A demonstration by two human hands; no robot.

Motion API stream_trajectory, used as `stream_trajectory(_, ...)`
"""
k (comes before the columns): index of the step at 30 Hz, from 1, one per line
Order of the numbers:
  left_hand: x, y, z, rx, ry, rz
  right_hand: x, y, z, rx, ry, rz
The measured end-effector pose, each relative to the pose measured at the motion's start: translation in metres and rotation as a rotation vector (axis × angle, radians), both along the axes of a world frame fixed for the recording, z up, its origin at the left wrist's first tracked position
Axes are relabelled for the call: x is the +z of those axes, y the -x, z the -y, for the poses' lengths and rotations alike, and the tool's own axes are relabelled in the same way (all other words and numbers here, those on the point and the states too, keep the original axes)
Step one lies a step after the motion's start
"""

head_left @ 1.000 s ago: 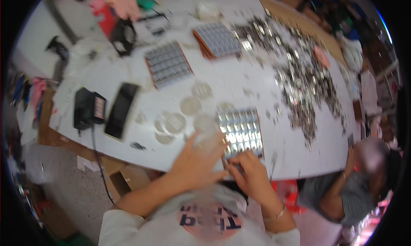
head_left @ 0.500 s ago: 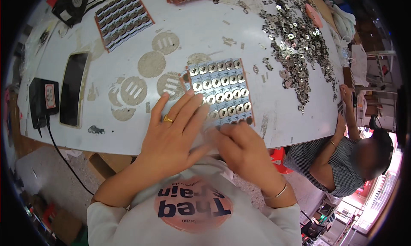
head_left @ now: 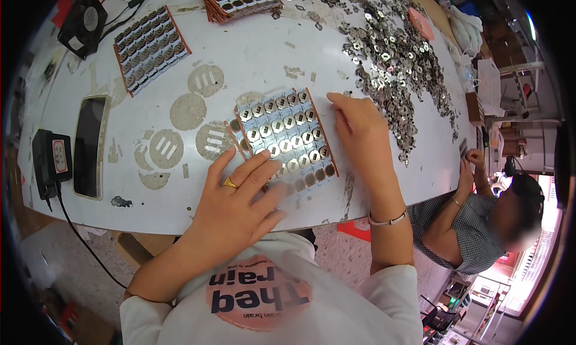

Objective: The person picks up small metal components from a pile on the table and presses them one by one into the slots of a blister tray by hand.

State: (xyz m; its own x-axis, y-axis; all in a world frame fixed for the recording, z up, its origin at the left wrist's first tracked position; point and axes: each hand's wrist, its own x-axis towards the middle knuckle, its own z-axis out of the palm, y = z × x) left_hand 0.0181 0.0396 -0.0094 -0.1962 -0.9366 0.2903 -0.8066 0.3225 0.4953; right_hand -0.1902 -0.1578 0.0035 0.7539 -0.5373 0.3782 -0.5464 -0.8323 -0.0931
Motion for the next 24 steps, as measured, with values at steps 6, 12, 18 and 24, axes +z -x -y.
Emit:
stream_trajectory(6, 0.017, 0.003, 0.008, 0.121, -0.082, -0.357, 0.007, 0.013, -0.046, 0.072, -1.339, 1.101)
stream_trajectory(12, 0.013, 0.014, 0.014, 0.180, -0.221, -0.968, 0.005, -0.012, -0.092, 0.188, -1.187, 0.974)
stream_trajectory(18, 0.007, 0.008, 0.013, 0.108, 0.002, -0.619, 0.032, -0.011, -0.093, 0.197, -0.789, 0.475)
stream_trajectory(24, 0.007, -0.001, 0.009, 0.089, 0.089, -0.144, 0.021, 0.005, -0.084, -0.076, -1.243, 0.570)
